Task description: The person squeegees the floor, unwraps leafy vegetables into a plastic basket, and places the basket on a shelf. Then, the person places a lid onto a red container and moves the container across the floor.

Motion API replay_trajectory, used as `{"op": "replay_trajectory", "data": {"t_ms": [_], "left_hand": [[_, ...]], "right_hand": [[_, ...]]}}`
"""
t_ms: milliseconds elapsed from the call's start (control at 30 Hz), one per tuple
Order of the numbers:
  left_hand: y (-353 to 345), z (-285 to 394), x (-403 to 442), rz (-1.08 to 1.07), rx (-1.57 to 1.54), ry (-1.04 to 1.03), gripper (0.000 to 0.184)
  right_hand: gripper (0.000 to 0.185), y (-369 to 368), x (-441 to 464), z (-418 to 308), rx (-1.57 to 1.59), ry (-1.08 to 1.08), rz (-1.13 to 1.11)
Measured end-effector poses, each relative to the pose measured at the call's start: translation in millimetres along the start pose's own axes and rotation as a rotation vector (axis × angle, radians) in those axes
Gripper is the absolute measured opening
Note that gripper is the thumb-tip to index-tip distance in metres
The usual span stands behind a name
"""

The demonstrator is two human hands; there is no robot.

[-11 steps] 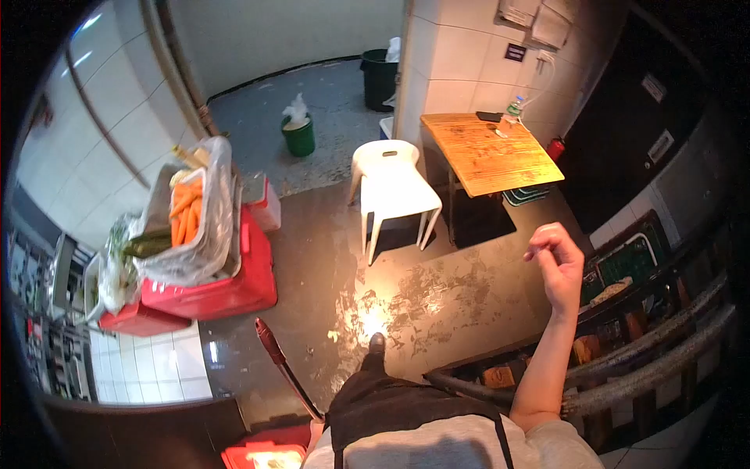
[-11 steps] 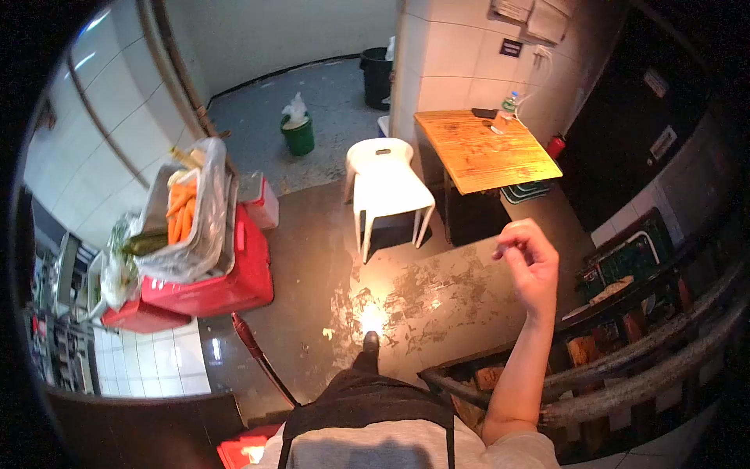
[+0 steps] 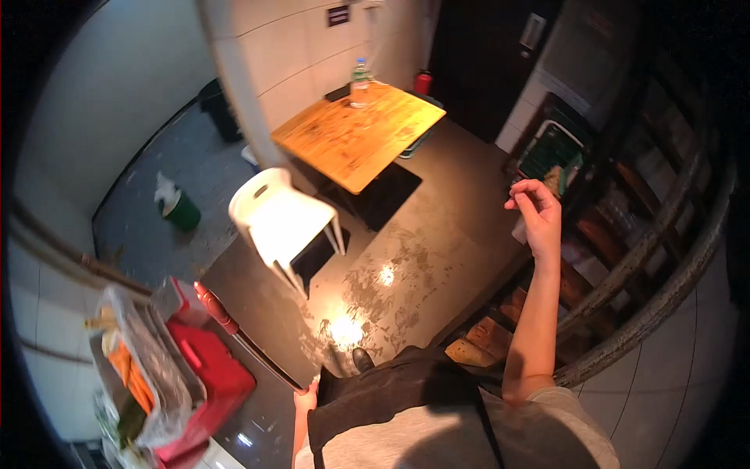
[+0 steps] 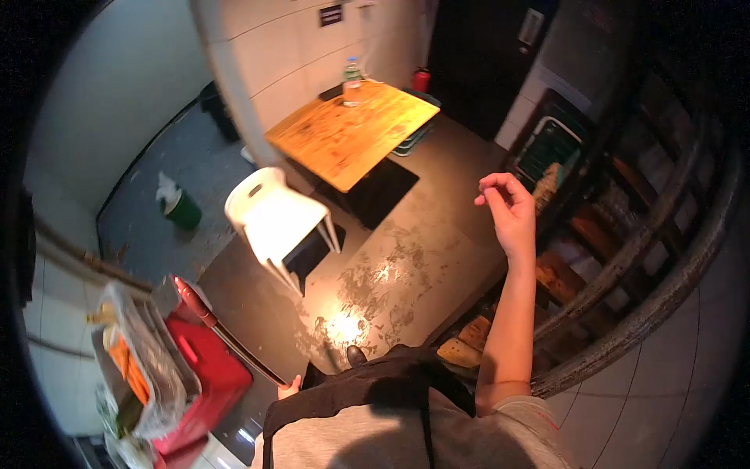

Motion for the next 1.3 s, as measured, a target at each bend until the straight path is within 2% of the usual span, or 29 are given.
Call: {"op": "replay_trajectory", "data": {"t_ms": [67,100,133,200,233,267,367,467,500,533,600,633,667,733,767,833,867,933,1000,1100,1267,1300], "left_hand": [[-9,64,23,-0.023,0.035,-0.097,0.03],[-17,109,26,-0.035,0.106,-0.209,0.028],[-24,89,54,-0.131,0.127,-0.039,0.031],[-52,158,70,-0.261,0.335,-0.09,0.036],[-66,167,87,-0.307,0.395,-0.093,0.04],[-82,191,98,-0.325,0.434,-0.078,0.041],[-150,253,127,-0.588,0.513,-0.115,0.04],[-229,312,150,-0.752,0.696,-0.224,0.041],[-256,324,161,-0.782,0.764,-0.214,0.042],[-285,335,169,-0.812,0.827,-0.2,0.043],[-343,414,143,-0.923,0.803,-0.41,0.042],[-372,422,148,-0.958,0.805,-0.429,0.041],[-399,429,152,-0.996,0.805,-0.446,0.04],[-445,474,141,-1.112,0.78,-0.646,0.034],[-467,489,136,-1.17,0.8,-0.659,0.032],[-511,512,132,-1.272,0.84,-0.709,0.028],[-533,521,133,-1.317,0.856,-0.744,0.026],[-575,541,136,-1.396,0.876,-0.834,0.023],[-614,566,143,-1.451,0.88,-0.947,0.02],[-674,602,172,-1.357,0.828,-1.181,0.019],[-753,675,240,-1.308,0.69,-1.329,0.015],[-770,684,261,-1.28,0.611,-1.372,0.014]], "right_hand": [[0.006,17,-1,8,-0.039,-0.031,0.026],[0.005,24,-2,13,-0.074,-0.056,0.027],[0.005,29,-2,21,-0.103,-0.081,0.022],[0.005,43,8,32,-0.048,-0.048,0.038],[0.005,49,14,34,-0.037,-0.045,0.053],[0.006,56,23,37,-0.024,-0.035,0.07],[0.008,74,51,46,0.054,0.057,0.034],[0.03,80,87,55,0.281,0.062,-0.007],[0.065,82,100,59,0.265,0.032,-0.073],[0.07,84,113,57,0.345,0.093,-0.122],[0.081,86,136,49,0.505,0.209,-0.227],[0.097,89,146,41,0.613,0.185,-0.308],[0.096,102,150,31,0.718,0.252,-0.365],[0.086,128,152,12,0.929,0.431,-0.451],[0.077,140,152,0,1.031,0.546,-0.476],[0.047,153,150,-19,0.825,0.548,-0.772],[0.028,154,152,-25,0.831,0.503,-0.806],[0.028,169,149,-27,0.624,0.497,-0.873],[0.029,185,154,-17,0.516,0.472,-0.646],[0.033,210,161,8,0.347,0.457,-0.372],[0.033,243,181,83,0.085,0.382,0.23],[0.028,246,190,106,0.052,0.339,0.294]]}}
Point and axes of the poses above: each hand's wrist, its own x-axis towards the middle knuckle, its own y-axis out of the back of the hand, z = x × y, the point moved 8 cm from there along x, towards the middle knuckle, and after that the axes turned 10 degrees about -z, right-handed, at the moved point
